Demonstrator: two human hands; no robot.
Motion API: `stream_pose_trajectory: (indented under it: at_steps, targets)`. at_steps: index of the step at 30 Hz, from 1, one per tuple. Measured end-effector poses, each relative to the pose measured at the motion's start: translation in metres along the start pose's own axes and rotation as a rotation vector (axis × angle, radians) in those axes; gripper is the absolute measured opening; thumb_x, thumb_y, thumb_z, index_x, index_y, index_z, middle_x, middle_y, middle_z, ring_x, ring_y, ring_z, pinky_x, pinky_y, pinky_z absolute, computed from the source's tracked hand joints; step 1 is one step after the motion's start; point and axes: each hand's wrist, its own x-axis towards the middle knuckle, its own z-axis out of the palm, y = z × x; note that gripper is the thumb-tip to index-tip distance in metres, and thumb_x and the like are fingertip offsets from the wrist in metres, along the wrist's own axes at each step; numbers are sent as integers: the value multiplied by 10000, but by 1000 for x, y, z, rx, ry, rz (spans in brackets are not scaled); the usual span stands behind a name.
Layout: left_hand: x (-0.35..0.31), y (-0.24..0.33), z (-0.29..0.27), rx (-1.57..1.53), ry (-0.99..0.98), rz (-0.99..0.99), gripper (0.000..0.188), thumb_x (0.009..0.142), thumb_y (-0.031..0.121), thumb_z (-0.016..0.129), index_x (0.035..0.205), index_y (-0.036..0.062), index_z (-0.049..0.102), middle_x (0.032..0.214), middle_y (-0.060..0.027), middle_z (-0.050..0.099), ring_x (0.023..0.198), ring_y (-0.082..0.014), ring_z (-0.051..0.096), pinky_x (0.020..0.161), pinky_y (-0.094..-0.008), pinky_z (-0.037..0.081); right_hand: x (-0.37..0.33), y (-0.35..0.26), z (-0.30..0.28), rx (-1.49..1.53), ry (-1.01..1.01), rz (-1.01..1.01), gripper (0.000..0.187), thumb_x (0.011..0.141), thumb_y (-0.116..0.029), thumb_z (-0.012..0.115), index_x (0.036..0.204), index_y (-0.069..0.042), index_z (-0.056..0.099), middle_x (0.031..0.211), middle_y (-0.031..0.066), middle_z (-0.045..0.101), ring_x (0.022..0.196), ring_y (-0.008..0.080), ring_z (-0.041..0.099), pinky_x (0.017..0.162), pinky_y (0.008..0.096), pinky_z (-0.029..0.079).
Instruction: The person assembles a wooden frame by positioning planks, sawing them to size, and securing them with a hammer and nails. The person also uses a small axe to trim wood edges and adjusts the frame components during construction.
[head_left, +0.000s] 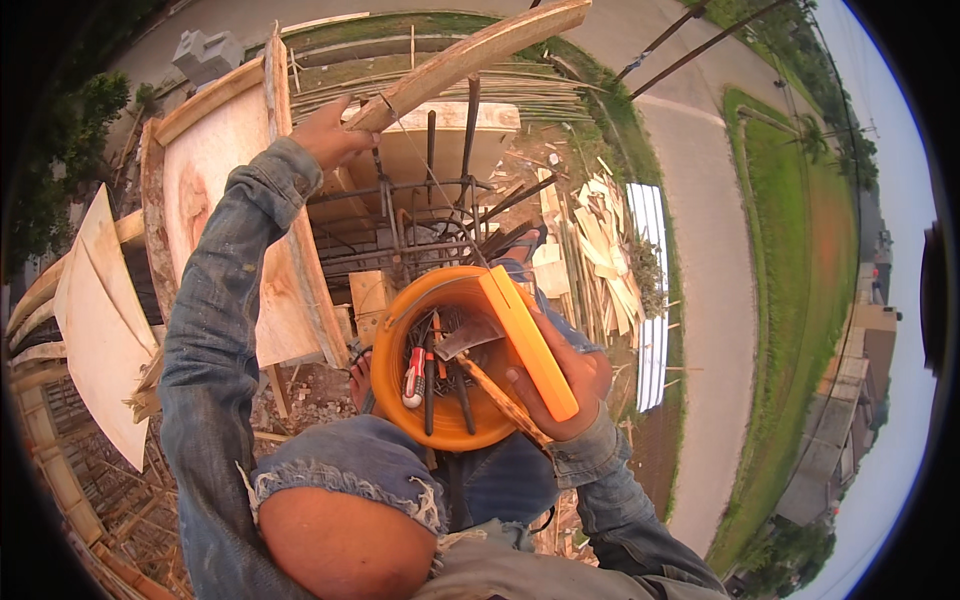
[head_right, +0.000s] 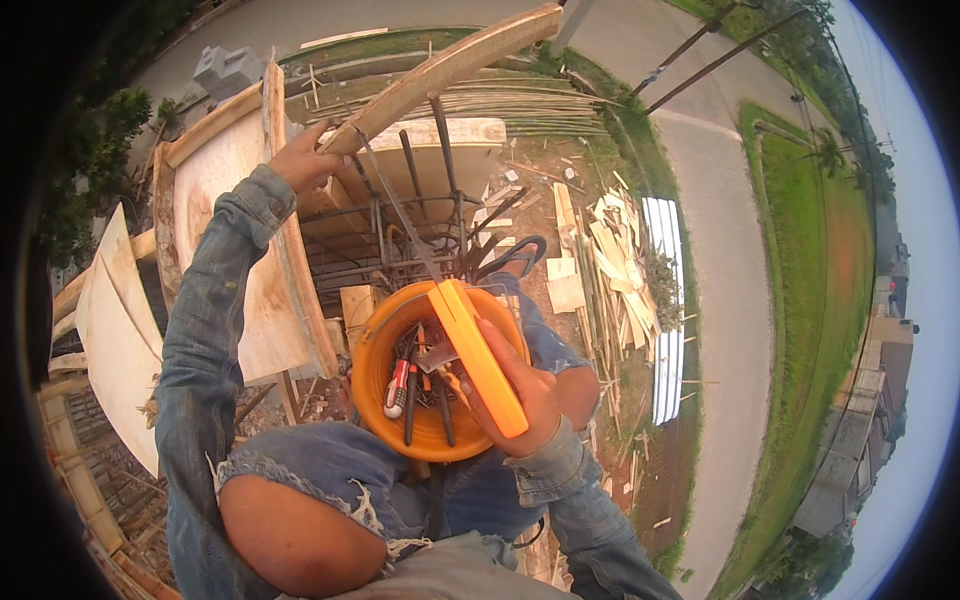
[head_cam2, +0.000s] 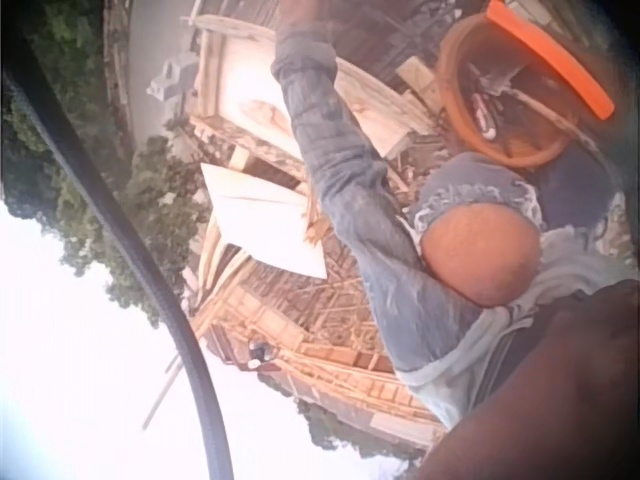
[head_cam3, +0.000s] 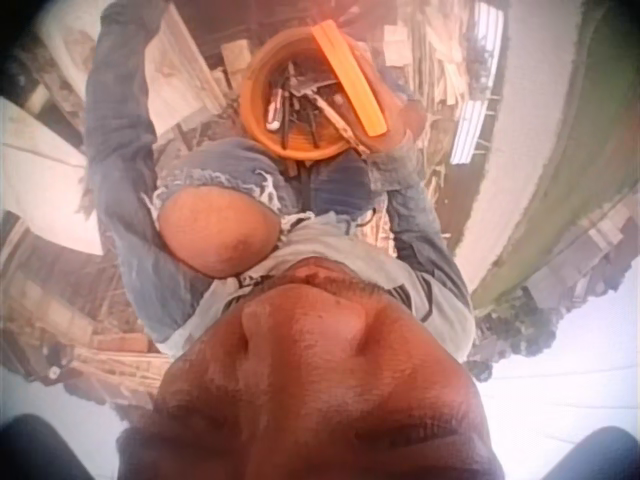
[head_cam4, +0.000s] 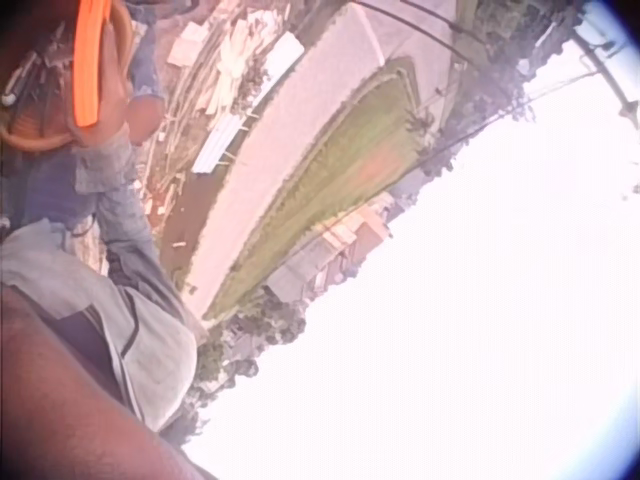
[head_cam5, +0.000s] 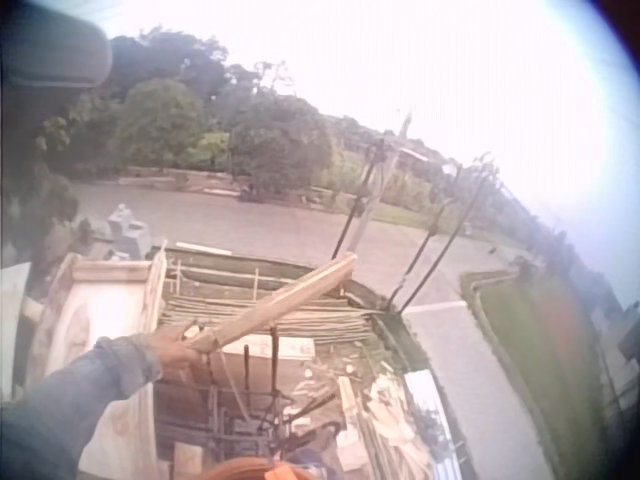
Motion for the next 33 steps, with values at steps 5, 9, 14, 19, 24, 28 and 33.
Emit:
stream_pose_trajectory:
  at_steps: [5,9,14,19,24,28,33]
  targets:
    - [-18,38,-10,54,87,69,681,786,337,708,1289,-65,485,851,-127,622,705,-169,583,625,-306,486,-8,3,-2,-3,12,-38,637,773,-125,707,1345,46,483,947,160,711,729,259,711,688,317,534]
    - [-11,38,-36,19,19,89,640,775,337,704,1291,-7,547,837,-122,645,718,-191,604,642,-317,496,8,-4,2,104,-14,-44,656,800,-104,689,1390,20,432,1053,182,688,882,310,702,787,342,535]
    - [4,44,-17,552,241,42,464,760,333,711,1103,23,662,973,-196,693,921,-351,666,805,-407,530,20,4,1,76,-73,-10,656,832,-91,666,1425,-23,393,1096,195,674,985,320,682,839,356,530]
    - [3,56,1,691,352,-84,377,762,298,719,1038,43,689,1002,-198,689,957,-349,670,875,-420,539,20,4,4,25,-47,-78,669,831,-94,665,1430,-11,379,1091,189,675,941,287,691,822,347,534]
    - [8,48,0,745,409,-52,331,756,294,721,988,58,703,970,-184,688,923,-339,670,837,-429,543,-21,-5,-20,-28,-125,102,685,822,-116,679,1419,38,380,1119,159,669,760,158,659,744,277,524]
    - [12,42,1,797,395,-50,280,773,241,691,982,55,703,950,-178,692,907,-342,671,830,-433,546,-24,-12,-31,15,-127,79,607,821,-20,612,1386,61,404,1193,220,629,1009,295,669,869,326,525]
    - [27,34,12,756,455,64,256,775,226,682,946,37,708,908,-188,694,876,-348,677,812,-419,552,125,29,40,21,61,-304,589,831,-55,649,1382,5,451,923,103,680,656,122,594,670,266,507]
